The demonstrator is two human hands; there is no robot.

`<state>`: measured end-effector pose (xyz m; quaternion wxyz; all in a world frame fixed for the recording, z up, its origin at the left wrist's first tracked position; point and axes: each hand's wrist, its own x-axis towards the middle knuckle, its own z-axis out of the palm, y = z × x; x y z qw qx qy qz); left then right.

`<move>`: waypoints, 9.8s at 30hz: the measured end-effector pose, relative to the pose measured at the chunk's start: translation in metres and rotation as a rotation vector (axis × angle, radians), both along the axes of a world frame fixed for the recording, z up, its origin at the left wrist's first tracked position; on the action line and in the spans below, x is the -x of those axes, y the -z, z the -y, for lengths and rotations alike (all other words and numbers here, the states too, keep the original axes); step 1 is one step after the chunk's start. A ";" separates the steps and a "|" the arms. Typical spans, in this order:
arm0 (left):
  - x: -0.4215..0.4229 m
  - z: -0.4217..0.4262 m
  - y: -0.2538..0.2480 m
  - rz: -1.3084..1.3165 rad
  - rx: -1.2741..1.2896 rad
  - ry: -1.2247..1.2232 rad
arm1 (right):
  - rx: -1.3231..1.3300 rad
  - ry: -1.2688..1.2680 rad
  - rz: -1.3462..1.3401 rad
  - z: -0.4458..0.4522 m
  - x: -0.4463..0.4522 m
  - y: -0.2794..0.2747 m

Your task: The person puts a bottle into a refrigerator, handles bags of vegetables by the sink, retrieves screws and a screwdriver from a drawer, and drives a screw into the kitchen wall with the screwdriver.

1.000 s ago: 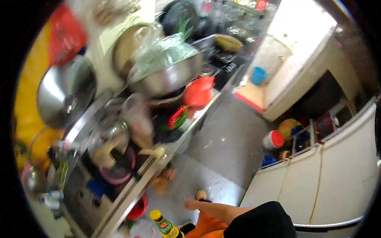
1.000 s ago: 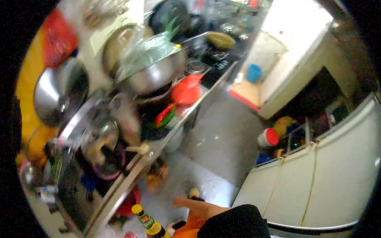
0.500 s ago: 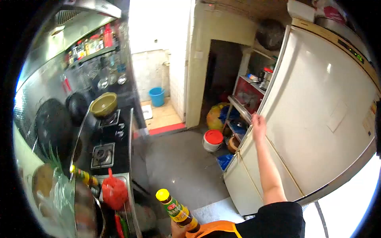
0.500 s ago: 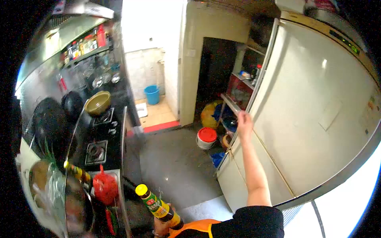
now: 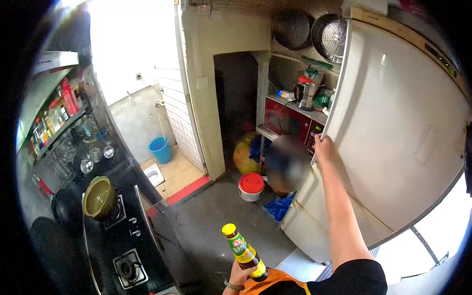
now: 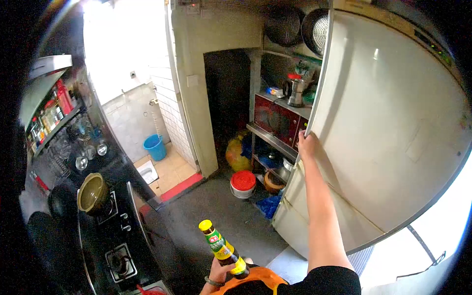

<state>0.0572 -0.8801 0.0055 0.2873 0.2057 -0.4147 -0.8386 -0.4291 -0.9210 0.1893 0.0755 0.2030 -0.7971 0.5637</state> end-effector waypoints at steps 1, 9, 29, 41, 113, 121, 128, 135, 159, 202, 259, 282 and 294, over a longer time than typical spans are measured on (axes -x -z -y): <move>0.005 0.013 0.012 0.056 0.008 0.047 | 0.045 0.055 -0.254 0.012 0.062 0.059; 0.070 0.115 0.017 0.159 -0.049 0.160 | 0.078 0.185 -0.172 0.017 0.026 0.049; 0.284 0.197 -0.142 -0.449 1.161 0.978 | 1.280 1.224 -0.194 -0.175 -0.465 0.071; 0.412 -0.050 -0.269 -1.398 1.721 0.597 | 0.934 1.788 -0.369 -0.351 -0.531 0.099; 0.369 0.205 0.054 -0.212 0.619 2.361 | 0.171 0.722 -0.132 0.034 -0.254 0.074; 0.395 0.200 -0.006 -0.182 0.780 2.282 | 0.092 0.830 0.373 0.036 -0.296 0.111; 0.412 0.122 0.016 -0.089 1.050 2.094 | 0.110 1.298 0.833 0.035 -0.434 0.221; 0.294 -0.006 0.084 -0.342 1.210 2.705 | 0.725 1.722 0.656 -0.001 -0.557 0.229; -0.225 -0.346 -0.046 -1.512 0.440 3.318 | 1.155 2.814 -1.187 0.070 -0.843 0.103; -0.433 -0.341 -0.135 1.033 -0.076 4.027 | 0.819 3.684 -0.695 0.145 -0.789 0.107; -0.316 -1.069 0.041 -0.047 0.526 3.537 | -0.895 2.330 0.989 -0.825 -1.056 0.099; -0.321 -1.085 0.061 -0.476 0.623 3.538 | 0.497 2.510 -0.363 -0.890 -1.011 -0.096; -0.318 -1.096 0.098 -0.328 0.426 3.522 | -0.002 2.781 -0.419 -0.825 -1.020 -0.217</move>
